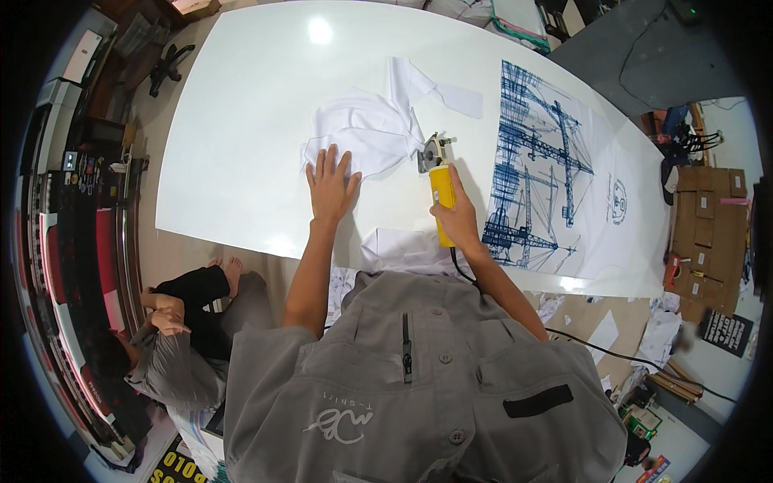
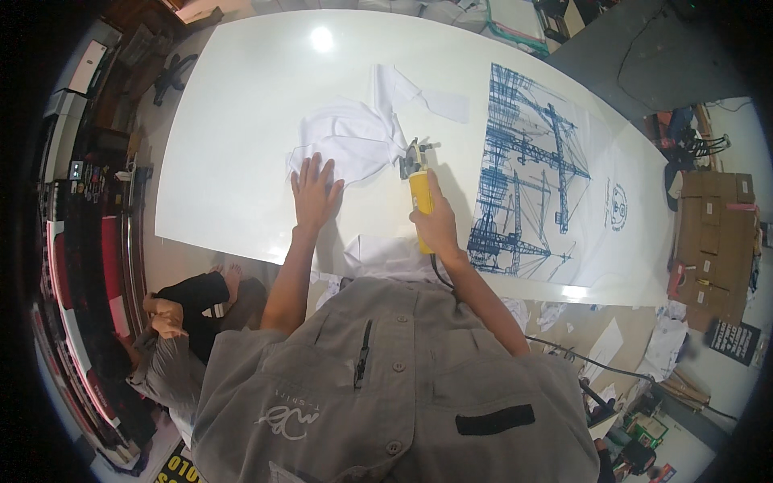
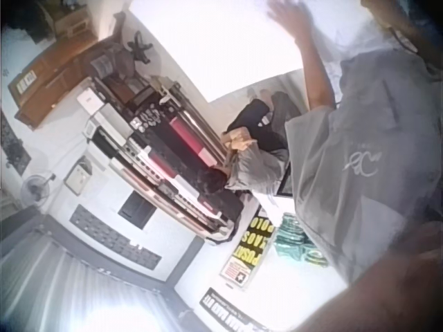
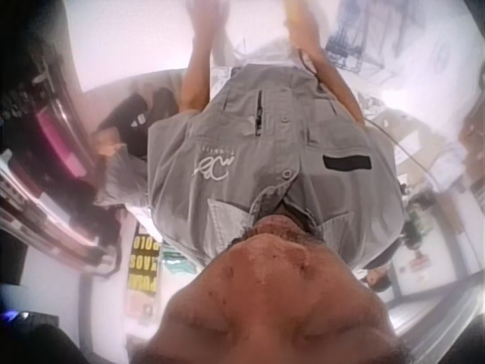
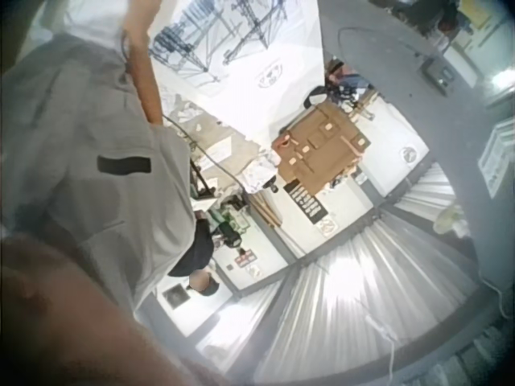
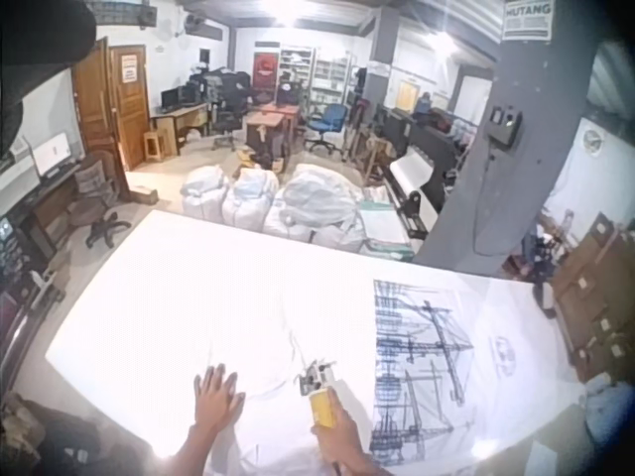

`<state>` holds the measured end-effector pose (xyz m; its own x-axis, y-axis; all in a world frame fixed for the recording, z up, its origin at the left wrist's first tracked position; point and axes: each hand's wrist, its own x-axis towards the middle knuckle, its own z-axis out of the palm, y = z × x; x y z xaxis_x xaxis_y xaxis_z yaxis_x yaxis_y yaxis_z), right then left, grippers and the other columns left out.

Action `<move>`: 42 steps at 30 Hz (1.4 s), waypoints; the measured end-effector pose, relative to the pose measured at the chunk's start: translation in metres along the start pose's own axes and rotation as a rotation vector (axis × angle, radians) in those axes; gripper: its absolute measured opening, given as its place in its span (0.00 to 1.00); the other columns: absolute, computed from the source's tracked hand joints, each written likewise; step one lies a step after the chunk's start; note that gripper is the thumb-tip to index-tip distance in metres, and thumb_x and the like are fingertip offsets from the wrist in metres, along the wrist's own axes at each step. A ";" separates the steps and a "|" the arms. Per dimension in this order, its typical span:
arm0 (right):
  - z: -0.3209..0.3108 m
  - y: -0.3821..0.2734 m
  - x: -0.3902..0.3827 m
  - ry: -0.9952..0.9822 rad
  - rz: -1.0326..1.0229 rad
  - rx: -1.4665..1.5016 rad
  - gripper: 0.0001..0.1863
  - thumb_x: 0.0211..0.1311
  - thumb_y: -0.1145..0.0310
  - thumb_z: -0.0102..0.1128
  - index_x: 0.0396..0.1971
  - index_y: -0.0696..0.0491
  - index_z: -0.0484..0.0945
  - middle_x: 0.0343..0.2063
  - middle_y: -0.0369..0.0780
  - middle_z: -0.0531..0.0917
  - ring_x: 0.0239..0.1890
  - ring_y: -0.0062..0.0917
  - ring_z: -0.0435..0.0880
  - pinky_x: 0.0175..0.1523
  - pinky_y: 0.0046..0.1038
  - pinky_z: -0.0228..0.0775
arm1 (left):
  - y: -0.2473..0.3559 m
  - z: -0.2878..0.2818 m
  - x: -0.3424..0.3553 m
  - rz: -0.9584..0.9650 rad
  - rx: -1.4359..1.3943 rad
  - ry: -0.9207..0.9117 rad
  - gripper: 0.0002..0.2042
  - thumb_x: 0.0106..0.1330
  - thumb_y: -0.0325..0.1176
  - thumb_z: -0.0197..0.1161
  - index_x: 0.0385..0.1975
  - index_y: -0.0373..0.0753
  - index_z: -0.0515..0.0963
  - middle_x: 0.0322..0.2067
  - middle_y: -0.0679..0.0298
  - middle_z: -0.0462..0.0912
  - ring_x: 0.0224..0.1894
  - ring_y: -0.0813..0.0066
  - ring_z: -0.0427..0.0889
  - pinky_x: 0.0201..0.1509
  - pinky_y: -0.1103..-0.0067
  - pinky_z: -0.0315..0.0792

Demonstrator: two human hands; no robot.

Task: The person uses a yellow electric fabric cutter to cut a large white sheet of fabric laid out on a table. They follow a pre-drawn pattern on the fabric, cutting out a specific shape. After cutting, they lift the cut piece and place it aside before continuing to cut another section of the fabric.

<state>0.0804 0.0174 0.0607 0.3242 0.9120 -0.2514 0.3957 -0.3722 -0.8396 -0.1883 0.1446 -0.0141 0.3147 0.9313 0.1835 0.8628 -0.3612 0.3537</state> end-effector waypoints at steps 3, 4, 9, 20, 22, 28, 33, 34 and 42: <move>-0.009 0.004 -0.003 -0.050 0.035 0.125 0.56 0.53 0.80 0.65 0.83 0.40 0.51 0.58 0.46 0.81 0.46 0.28 0.82 0.52 0.27 0.77 | -0.002 -0.002 -0.009 -0.027 -0.008 -0.019 0.27 0.73 0.50 0.63 0.68 0.49 0.75 0.76 0.57 0.64 0.79 0.52 0.56 0.80 0.47 0.47; -0.015 0.004 -0.004 -0.064 0.041 0.155 0.56 0.52 0.80 0.65 0.83 0.41 0.51 0.58 0.45 0.81 0.45 0.27 0.81 0.51 0.26 0.77 | -0.004 -0.003 -0.010 -0.029 -0.014 -0.014 0.26 0.73 0.50 0.63 0.68 0.49 0.76 0.75 0.57 0.65 0.79 0.52 0.57 0.80 0.47 0.48; -0.069 -0.014 -0.033 -0.231 0.049 0.169 0.56 0.50 0.78 0.66 0.82 0.46 0.52 0.66 0.48 0.77 0.59 0.30 0.80 0.62 0.28 0.72 | -0.011 -0.013 -0.014 -0.056 -0.099 0.050 0.22 0.71 0.47 0.65 0.61 0.46 0.80 0.68 0.58 0.72 0.73 0.55 0.65 0.76 0.50 0.54; -0.206 0.067 -0.110 0.441 0.271 0.466 0.57 0.51 0.79 0.68 0.82 0.54 0.46 0.49 0.48 0.83 0.41 0.28 0.85 0.45 0.28 0.81 | -0.062 0.011 -0.068 -0.443 -0.320 0.237 0.19 0.81 0.45 0.49 0.46 0.33 0.78 0.41 0.47 0.85 0.50 0.45 0.82 0.55 0.58 0.73; -0.247 0.117 -0.112 0.635 0.277 0.442 0.52 0.51 0.78 0.70 0.78 0.58 0.53 0.48 0.48 0.83 0.41 0.29 0.85 0.45 0.29 0.81 | -0.070 0.008 -0.100 -0.479 -0.430 0.419 0.24 0.82 0.51 0.48 0.47 0.32 0.76 0.45 0.42 0.82 0.51 0.41 0.81 0.55 0.56 0.74; -0.391 0.290 -0.128 1.067 0.368 0.349 0.46 0.48 0.74 0.73 0.70 0.59 0.62 0.48 0.46 0.81 0.42 0.31 0.85 0.45 0.31 0.81 | -0.051 -0.041 -0.211 -0.778 -0.104 0.425 0.22 0.83 0.42 0.50 0.52 0.24 0.78 0.48 0.37 0.83 0.47 0.40 0.84 0.57 0.56 0.76; -0.517 0.416 -0.167 1.307 0.499 0.308 0.45 0.47 0.68 0.75 0.68 0.56 0.66 0.50 0.46 0.81 0.43 0.35 0.85 0.47 0.36 0.80 | -0.024 -0.020 -0.339 -0.845 0.012 0.395 0.28 0.78 0.52 0.55 0.58 0.28 0.74 0.52 0.35 0.82 0.54 0.35 0.83 0.56 0.53 0.77; -0.544 0.441 -0.176 1.361 0.506 0.268 0.42 0.48 0.68 0.74 0.65 0.57 0.68 0.47 0.45 0.82 0.41 0.34 0.85 0.46 0.35 0.80 | 0.008 -0.021 -0.357 -0.914 0.025 0.381 0.27 0.77 0.54 0.56 0.55 0.30 0.76 0.51 0.37 0.83 0.52 0.36 0.85 0.51 0.54 0.80; -0.684 0.544 -0.203 1.274 0.497 0.118 0.23 0.53 0.64 0.71 0.49 0.56 0.79 0.37 0.43 0.86 0.38 0.35 0.86 0.45 0.36 0.79 | 0.135 -0.061 -0.317 -0.798 0.296 0.183 0.25 0.78 0.54 0.56 0.60 0.38 0.73 0.51 0.41 0.85 0.49 0.37 0.86 0.50 0.52 0.79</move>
<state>0.8179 -0.4886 -0.0153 0.9921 -0.1232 0.0233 -0.0466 -0.5347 -0.8437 -0.1960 -0.2021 0.0310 -0.4747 0.8696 0.1358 0.8738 0.4471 0.1914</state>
